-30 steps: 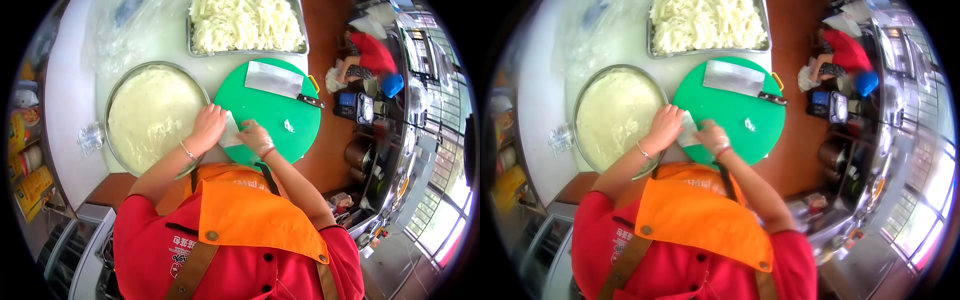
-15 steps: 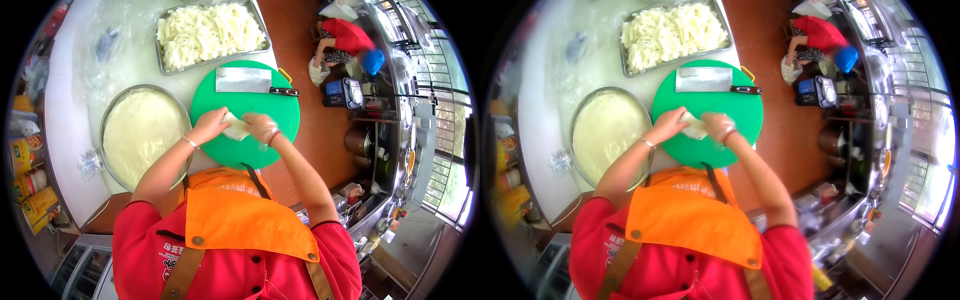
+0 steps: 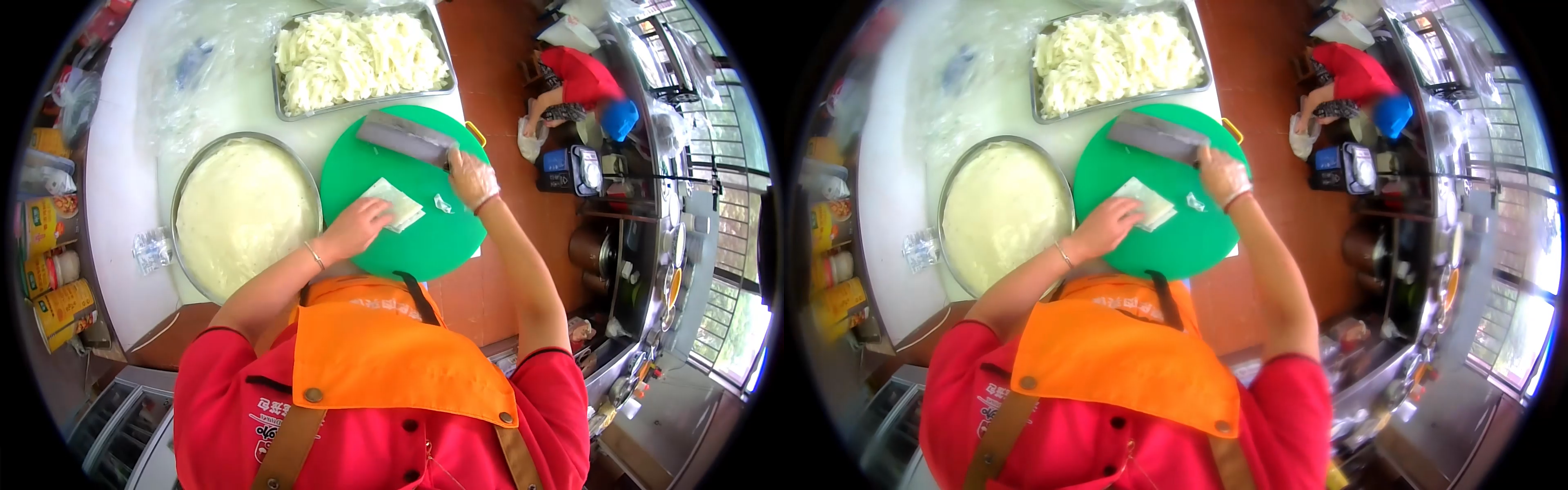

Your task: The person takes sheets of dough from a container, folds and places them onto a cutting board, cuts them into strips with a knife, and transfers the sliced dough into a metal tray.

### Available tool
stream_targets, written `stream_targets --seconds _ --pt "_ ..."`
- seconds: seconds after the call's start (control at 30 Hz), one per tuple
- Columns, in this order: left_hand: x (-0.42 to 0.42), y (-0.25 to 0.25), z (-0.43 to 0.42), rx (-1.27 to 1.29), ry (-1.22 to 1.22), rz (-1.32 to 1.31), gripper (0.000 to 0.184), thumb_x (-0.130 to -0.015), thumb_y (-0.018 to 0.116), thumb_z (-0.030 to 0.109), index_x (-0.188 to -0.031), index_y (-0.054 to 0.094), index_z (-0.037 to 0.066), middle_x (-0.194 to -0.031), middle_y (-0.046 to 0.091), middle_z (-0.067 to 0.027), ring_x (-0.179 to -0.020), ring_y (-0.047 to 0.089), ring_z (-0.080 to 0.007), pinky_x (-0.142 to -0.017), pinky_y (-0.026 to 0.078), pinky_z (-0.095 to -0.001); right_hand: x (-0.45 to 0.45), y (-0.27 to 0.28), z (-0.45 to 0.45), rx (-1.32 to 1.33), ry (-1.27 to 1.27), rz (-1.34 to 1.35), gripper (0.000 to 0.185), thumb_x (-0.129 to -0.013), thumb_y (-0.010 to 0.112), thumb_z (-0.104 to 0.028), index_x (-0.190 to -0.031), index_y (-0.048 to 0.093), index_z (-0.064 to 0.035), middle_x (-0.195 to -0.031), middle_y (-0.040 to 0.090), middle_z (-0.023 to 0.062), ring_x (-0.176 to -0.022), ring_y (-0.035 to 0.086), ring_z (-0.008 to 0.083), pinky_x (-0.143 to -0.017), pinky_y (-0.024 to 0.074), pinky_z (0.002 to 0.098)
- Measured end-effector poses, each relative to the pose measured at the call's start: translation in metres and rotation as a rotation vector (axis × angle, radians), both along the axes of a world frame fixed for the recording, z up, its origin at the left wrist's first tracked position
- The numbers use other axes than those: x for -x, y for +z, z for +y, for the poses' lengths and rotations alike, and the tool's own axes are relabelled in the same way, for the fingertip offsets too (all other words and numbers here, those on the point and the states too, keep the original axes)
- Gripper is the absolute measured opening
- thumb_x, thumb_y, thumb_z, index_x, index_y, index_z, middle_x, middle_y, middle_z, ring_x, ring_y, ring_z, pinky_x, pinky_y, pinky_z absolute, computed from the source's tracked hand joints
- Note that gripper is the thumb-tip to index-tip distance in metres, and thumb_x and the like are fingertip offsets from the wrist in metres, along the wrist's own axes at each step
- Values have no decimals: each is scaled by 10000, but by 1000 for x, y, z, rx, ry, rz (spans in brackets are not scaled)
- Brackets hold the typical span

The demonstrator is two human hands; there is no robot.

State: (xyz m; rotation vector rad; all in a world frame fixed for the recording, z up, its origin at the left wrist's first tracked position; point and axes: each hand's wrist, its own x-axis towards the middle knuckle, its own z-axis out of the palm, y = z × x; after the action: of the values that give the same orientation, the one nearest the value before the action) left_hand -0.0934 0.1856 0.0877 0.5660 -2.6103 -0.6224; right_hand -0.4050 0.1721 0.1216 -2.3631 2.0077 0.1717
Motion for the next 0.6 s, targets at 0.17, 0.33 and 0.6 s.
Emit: stream_targets --seconds 0.17,0.33,0.6 --pt "-4 73 -37 169 294 233 576 -811 714 80 -1355 527 53 -1360 513 -145 -1236 511 -327 -1057 431 -464 -29 25 71 63 -40 -215 284 -944 636 -314 -1038 531 -67 -739 654 142 -606 661 316 -514 533 430" --pt "0 84 -84 161 50 21 486 -756 780 159 -1190 591 44 -1209 562 -127 -1124 553 -321 -972 466 -443 -42 42 101 -18 -27 -292 307 -941 658 -331 -915 498 -69 -657 633 146 -574 647 346 -496 512 461" --pt "13 42 -97 136 -110 -190 256 -786 748 242 -853 573 68 -886 579 -76 -875 602 -258 -751 505 -387 -36 19 112 -139 -43 -299 311 -973 590 -371 -977 482 -80 -637 631 158 -546 637 362 -483 513 473"
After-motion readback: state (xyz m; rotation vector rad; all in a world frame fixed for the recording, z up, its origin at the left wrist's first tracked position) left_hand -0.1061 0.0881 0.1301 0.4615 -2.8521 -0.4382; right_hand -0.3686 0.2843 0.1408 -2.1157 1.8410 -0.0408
